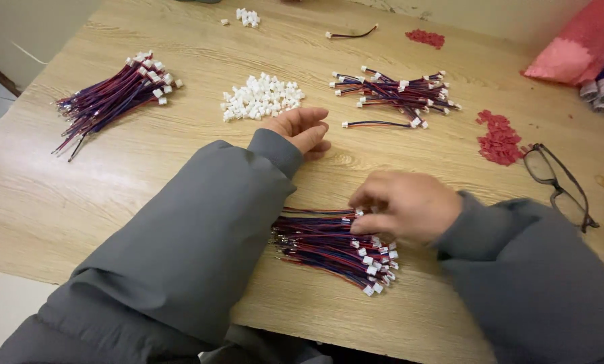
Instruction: Assembling small electronic wire harnesses by manually attaching plastic connectors to the ends of wires.
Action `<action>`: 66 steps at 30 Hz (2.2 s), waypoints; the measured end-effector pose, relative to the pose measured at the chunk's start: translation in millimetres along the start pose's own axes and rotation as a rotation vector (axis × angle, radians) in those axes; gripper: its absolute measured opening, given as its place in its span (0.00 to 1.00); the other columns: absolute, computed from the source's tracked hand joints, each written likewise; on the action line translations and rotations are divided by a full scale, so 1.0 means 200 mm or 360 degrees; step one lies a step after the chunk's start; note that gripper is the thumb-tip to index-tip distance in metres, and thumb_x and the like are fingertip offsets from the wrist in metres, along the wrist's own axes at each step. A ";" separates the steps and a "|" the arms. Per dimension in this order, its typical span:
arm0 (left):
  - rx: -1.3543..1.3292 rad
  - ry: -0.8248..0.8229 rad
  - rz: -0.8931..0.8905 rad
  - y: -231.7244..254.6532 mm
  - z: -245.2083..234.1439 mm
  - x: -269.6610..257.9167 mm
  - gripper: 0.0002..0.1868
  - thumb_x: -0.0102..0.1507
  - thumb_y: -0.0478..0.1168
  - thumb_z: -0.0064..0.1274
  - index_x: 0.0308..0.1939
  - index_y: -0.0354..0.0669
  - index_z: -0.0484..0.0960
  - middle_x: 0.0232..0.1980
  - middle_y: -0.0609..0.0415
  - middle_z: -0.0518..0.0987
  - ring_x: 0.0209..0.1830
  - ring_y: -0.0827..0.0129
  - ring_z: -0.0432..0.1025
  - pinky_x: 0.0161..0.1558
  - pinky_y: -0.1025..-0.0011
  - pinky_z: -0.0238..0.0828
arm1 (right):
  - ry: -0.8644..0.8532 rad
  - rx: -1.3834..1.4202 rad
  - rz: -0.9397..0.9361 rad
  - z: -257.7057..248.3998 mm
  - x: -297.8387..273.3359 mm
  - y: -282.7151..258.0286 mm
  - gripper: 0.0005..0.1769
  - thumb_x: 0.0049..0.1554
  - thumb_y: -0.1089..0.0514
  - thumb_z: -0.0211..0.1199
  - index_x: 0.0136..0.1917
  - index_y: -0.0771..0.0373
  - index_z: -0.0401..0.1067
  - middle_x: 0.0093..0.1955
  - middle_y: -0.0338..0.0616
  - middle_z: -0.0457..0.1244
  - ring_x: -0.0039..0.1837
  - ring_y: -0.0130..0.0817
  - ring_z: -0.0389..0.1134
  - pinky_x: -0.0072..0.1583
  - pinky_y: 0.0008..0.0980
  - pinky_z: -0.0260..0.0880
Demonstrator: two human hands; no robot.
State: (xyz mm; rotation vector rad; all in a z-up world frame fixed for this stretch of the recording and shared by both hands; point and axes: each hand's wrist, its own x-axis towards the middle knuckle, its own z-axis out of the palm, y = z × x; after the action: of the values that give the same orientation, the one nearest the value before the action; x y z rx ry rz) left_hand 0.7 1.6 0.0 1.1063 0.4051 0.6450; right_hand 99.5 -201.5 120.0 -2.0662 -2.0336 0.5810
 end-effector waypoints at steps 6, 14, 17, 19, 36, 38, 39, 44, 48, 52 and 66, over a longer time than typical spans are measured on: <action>0.0052 -0.0112 -0.0037 0.00 0.00 0.00 0.17 0.61 0.33 0.57 0.54 0.41 0.78 0.43 0.46 0.81 0.37 0.62 0.80 0.38 0.68 0.85 | -0.0004 -0.0085 0.0124 0.08 0.02 -0.01 0.17 0.49 0.40 0.68 0.43 0.53 0.74 0.43 0.42 0.66 0.50 0.44 0.70 0.51 0.42 0.71; 0.0125 -0.0102 -0.0029 0.03 0.05 -0.05 0.16 0.61 0.36 0.58 0.52 0.38 0.79 0.42 0.45 0.81 0.36 0.64 0.80 0.38 0.71 0.83 | 0.0414 0.0055 0.0271 0.07 0.06 0.10 0.06 0.52 0.52 0.66 0.44 0.52 0.76 0.40 0.38 0.67 0.38 0.31 0.72 0.43 0.29 0.72; 0.0245 -0.0081 0.0022 0.08 0.08 -0.07 0.15 0.62 0.40 0.57 0.50 0.39 0.81 0.41 0.45 0.82 0.38 0.66 0.79 0.41 0.73 0.82 | 0.0638 0.0241 0.0186 0.06 0.05 0.14 0.09 0.49 0.55 0.70 0.45 0.53 0.77 0.38 0.41 0.66 0.41 0.33 0.71 0.44 0.29 0.71; 0.0295 -0.0080 0.0046 0.09 0.10 -0.10 0.14 0.62 0.42 0.57 0.49 0.40 0.82 0.41 0.46 0.82 0.39 0.67 0.79 0.42 0.73 0.82 | 0.0721 0.0440 0.0188 0.05 0.03 0.14 0.10 0.48 0.57 0.72 0.46 0.56 0.78 0.37 0.42 0.66 0.40 0.30 0.70 0.44 0.27 0.71; 0.0693 -0.0336 0.0092 0.13 0.14 -0.18 0.14 0.56 0.42 0.65 0.44 0.41 0.85 0.32 0.47 0.84 0.35 0.70 0.77 0.42 0.72 0.78 | 0.0911 0.1228 0.0189 0.04 0.12 0.07 0.11 0.52 0.62 0.69 0.48 0.68 0.75 0.34 0.48 0.68 0.38 0.30 0.72 0.41 0.24 0.73; 0.0733 -0.0319 0.0064 0.12 0.13 -0.17 0.12 0.58 0.41 0.62 0.43 0.42 0.86 0.33 0.47 0.83 0.36 0.69 0.77 0.43 0.71 0.77 | 0.0948 0.1229 0.0173 0.04 0.13 0.07 0.09 0.52 0.63 0.69 0.47 0.68 0.76 0.33 0.49 0.68 0.36 0.31 0.72 0.39 0.25 0.73; 0.0764 -0.0301 0.0034 0.12 0.13 -0.17 0.09 0.60 0.40 0.60 0.42 0.42 0.86 0.33 0.47 0.83 0.36 0.67 0.77 0.43 0.69 0.77 | 0.0980 0.1227 0.0162 0.04 0.13 0.07 0.08 0.52 0.63 0.69 0.45 0.67 0.76 0.32 0.49 0.68 0.35 0.32 0.72 0.38 0.25 0.73; 0.0878 -0.0215 0.0093 0.04 0.02 -0.05 0.09 0.60 0.42 0.58 0.41 0.44 0.86 0.34 0.44 0.83 0.39 0.63 0.78 0.43 0.66 0.76 | 0.1104 0.1128 0.0196 -0.04 0.11 0.27 0.06 0.55 0.65 0.66 0.47 0.68 0.74 0.33 0.48 0.65 0.35 0.31 0.69 0.39 0.27 0.73; 0.1006 -0.0068 0.0080 0.10 -0.03 -0.04 0.09 0.57 0.45 0.60 0.39 0.50 0.87 0.34 0.49 0.84 0.39 0.65 0.78 0.44 0.67 0.76 | 0.1196 0.1092 0.0247 -0.08 0.06 0.41 0.07 0.58 0.65 0.64 0.49 0.71 0.72 0.32 0.51 0.64 0.33 0.36 0.69 0.37 0.29 0.72; 0.1036 -0.0050 0.0033 0.14 -0.02 -0.08 0.08 0.56 0.45 0.60 0.38 0.50 0.87 0.32 0.52 0.84 0.36 0.69 0.77 0.41 0.71 0.76 | 0.1163 0.0324 0.0167 -0.11 0.07 0.36 0.09 0.54 0.58 0.70 0.48 0.62 0.77 0.41 0.49 0.67 0.47 0.42 0.70 0.50 0.36 0.69; 0.0715 -0.0046 0.0049 0.14 0.02 -0.10 0.09 0.61 0.43 0.59 0.42 0.45 0.85 0.30 0.49 0.82 0.33 0.68 0.76 0.40 0.68 0.74 | 0.0620 0.0818 0.0217 -0.03 0.29 0.15 0.05 0.56 0.57 0.62 0.43 0.57 0.77 0.30 0.40 0.67 0.33 0.27 0.68 0.42 0.26 0.70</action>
State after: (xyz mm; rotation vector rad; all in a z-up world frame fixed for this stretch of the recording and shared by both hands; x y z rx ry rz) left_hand -18.7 -5.5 28.0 1.5488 0.5242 0.5781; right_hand 127.8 -145.3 104.6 -1.8338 -1.3641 0.5896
